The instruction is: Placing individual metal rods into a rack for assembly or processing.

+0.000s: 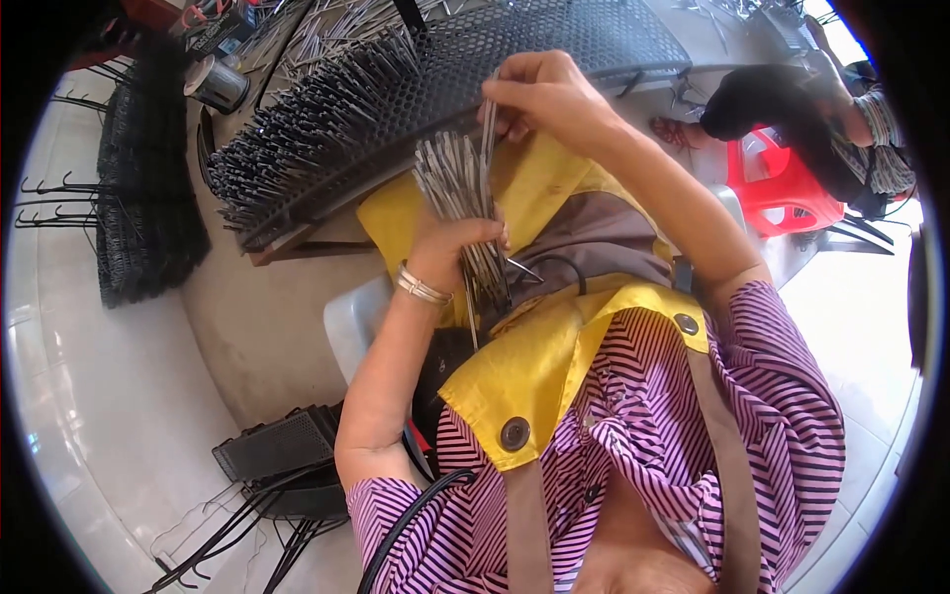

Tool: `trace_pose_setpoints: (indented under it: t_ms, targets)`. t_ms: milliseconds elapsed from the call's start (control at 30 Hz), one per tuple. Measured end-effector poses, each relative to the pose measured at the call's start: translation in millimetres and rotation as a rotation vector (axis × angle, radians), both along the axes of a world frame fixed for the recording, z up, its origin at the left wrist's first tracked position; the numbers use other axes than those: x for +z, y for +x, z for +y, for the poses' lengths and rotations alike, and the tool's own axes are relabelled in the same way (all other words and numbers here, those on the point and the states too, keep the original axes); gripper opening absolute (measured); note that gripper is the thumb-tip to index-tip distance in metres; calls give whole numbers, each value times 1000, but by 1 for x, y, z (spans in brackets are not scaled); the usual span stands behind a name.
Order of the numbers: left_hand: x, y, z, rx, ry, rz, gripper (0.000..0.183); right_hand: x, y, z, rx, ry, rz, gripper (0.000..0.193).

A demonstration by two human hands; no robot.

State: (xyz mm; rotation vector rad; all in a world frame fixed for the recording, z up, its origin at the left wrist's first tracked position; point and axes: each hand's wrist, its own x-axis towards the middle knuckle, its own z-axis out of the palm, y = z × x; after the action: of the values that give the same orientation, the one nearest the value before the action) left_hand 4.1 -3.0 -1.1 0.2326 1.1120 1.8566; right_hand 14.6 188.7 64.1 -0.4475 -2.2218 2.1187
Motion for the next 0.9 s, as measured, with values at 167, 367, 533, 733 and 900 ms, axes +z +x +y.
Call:
trace_pose_setpoints:
  t_ms: [167, 367, 533, 733, 900]
  targets:
    - [0, 1, -1, 43, -9, -52, 44, 10, -20, 11, -127, -159, 167, 15]
    - [5, 5, -2, 95, -1, -96, 46, -4, -62, 5, -221, 26, 509, 13]
    - [2, 11, -11, 153, 19, -154, 45, -14, -79, -10, -190, 157, 786, 10]
    - [-1, 11, -13, 122, 24, -166, 41, -18, -80, -20, -194, 546, 710, 13]
    - [-4, 10, -13, 106, 33, -138, 41, -27, -88, -22, -219, 551, 787, 15]
